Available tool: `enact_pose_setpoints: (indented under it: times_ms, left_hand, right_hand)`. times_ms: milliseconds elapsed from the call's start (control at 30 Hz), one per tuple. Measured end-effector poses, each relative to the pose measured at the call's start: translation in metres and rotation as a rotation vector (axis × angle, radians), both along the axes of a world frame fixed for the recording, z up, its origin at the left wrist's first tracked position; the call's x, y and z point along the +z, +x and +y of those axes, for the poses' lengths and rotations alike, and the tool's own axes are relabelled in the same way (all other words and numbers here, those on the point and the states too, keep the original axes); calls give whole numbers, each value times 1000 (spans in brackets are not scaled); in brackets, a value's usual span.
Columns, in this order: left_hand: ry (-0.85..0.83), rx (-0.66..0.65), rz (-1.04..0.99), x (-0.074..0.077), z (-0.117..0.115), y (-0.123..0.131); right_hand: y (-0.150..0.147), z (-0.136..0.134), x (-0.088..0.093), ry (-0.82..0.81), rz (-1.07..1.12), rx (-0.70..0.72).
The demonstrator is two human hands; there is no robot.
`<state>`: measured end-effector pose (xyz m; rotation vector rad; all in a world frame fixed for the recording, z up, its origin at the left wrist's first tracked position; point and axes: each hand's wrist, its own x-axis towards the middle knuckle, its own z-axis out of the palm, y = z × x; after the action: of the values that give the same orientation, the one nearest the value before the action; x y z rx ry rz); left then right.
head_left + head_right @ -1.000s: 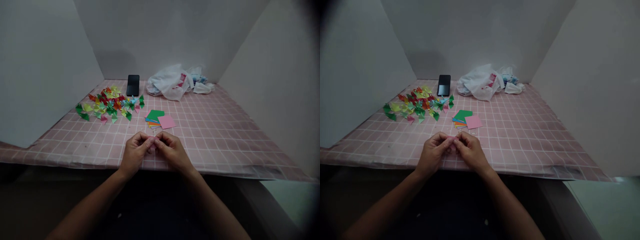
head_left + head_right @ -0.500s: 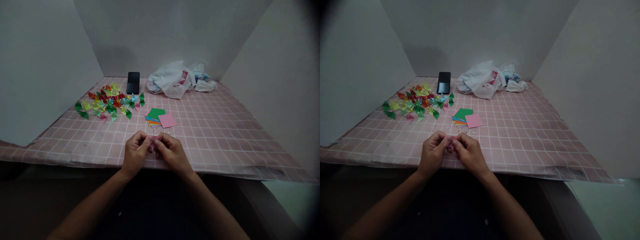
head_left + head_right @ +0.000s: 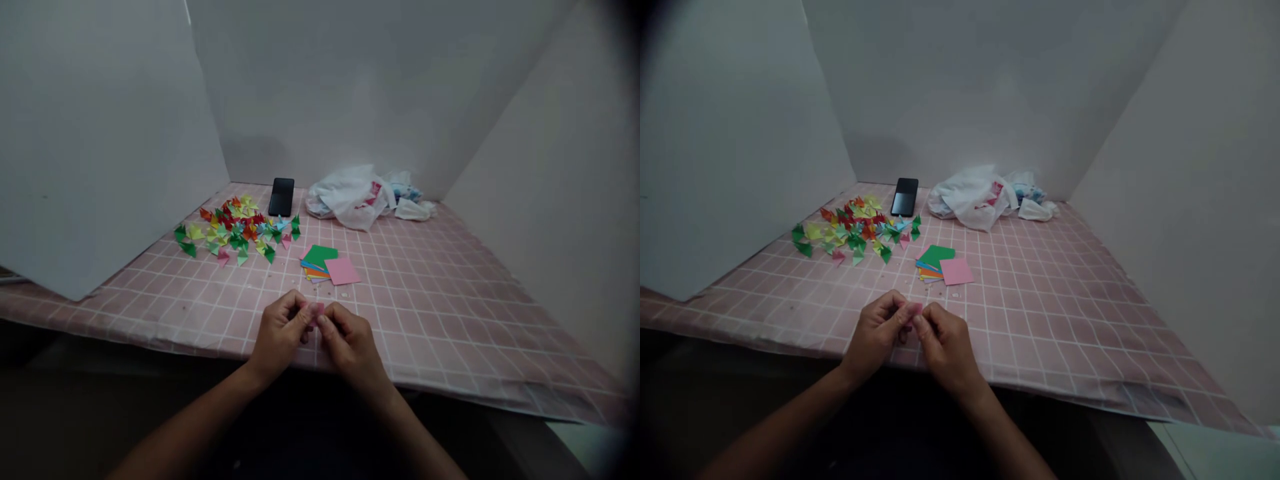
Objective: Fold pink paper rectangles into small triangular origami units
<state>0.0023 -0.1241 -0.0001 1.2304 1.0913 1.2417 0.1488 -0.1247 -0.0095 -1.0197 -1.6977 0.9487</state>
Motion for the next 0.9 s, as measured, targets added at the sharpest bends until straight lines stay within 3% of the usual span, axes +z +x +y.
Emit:
enact_pose_setpoints:
  times_ms: [133,267,467,600,733,900]
  left_hand:
    - [-48,-145,23,1,3,-3]
    - [-42,-161,51,-2,4,-3]
    - [3,-61,97,-7,-1,5]
    - [49,-61,92,-7,0,9]
    - [47,-171,54,-7,2,7]
    - [64,-104,71,-6,0,3]
  right_hand:
    - [3,4,-1,-109,118,15]
    - [6,6,-1,-158,119,39]
    - [3,-4,-1,95,-22,-79]
    - [1,-8,-6,110,12,-162]
    - [-1,-8,-7,55,113,-254]
    - [-4,-6,-5,-183,271,-122]
